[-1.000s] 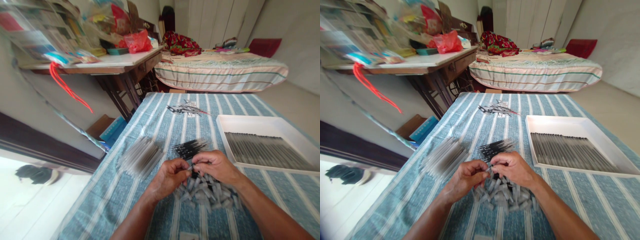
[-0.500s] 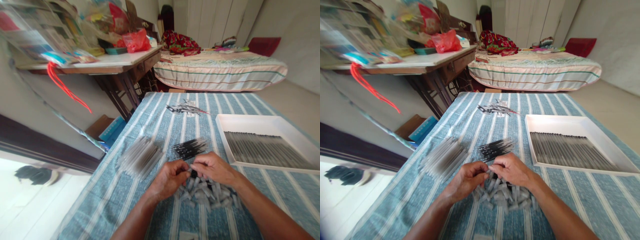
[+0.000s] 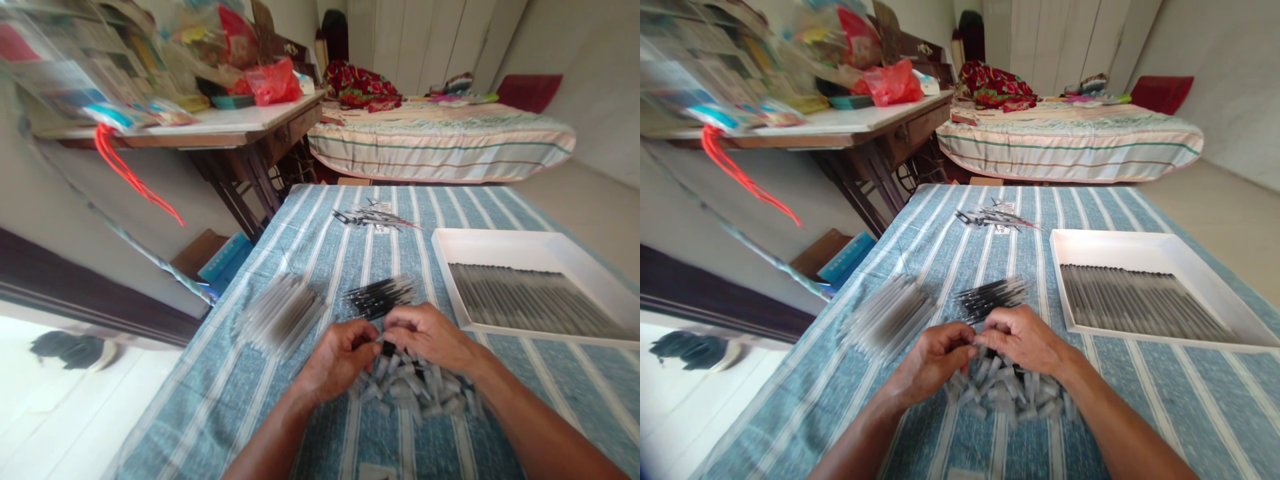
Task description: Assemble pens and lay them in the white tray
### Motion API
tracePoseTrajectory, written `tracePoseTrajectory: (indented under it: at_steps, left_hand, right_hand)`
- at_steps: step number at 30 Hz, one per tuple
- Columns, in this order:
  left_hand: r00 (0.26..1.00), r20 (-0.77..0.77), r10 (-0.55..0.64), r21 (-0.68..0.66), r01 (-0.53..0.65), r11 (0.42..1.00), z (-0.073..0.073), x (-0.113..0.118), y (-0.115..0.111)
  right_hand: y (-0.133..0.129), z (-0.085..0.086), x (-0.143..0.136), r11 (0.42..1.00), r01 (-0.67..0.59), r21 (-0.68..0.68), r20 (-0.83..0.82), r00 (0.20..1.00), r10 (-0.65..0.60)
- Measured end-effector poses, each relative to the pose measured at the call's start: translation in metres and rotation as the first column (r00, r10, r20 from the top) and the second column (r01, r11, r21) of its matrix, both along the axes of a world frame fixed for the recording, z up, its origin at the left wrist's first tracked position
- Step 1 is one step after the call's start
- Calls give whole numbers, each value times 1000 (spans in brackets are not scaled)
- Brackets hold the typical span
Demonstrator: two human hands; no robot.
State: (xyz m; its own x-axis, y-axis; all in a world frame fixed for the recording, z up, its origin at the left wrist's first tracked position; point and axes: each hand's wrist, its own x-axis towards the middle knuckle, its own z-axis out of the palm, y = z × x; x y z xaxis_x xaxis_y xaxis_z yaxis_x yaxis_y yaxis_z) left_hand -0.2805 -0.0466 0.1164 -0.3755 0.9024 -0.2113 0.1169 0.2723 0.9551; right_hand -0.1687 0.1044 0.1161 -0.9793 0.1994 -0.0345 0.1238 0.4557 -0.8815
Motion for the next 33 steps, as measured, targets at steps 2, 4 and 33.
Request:
tracePoseTrajectory:
  at_steps: [2, 4, 33]
  left_hand:
    - [1000, 8, -4, -7, 4, 1000, -1, 0, 0]
    - [1000, 2, -9, -1, 9, 1000, -2, 0, 0]
    - [999, -31, -9, -12, 8, 1000, -1, 1, 0]
  right_hand:
    - [0, 0, 0, 1000, -11, 9, 1, 1000, 11]
    - [0, 0, 0, 998, -10, 64, 1, 1000, 10]
    - [-1, -2, 0, 1000, -1, 10, 49, 999, 0]
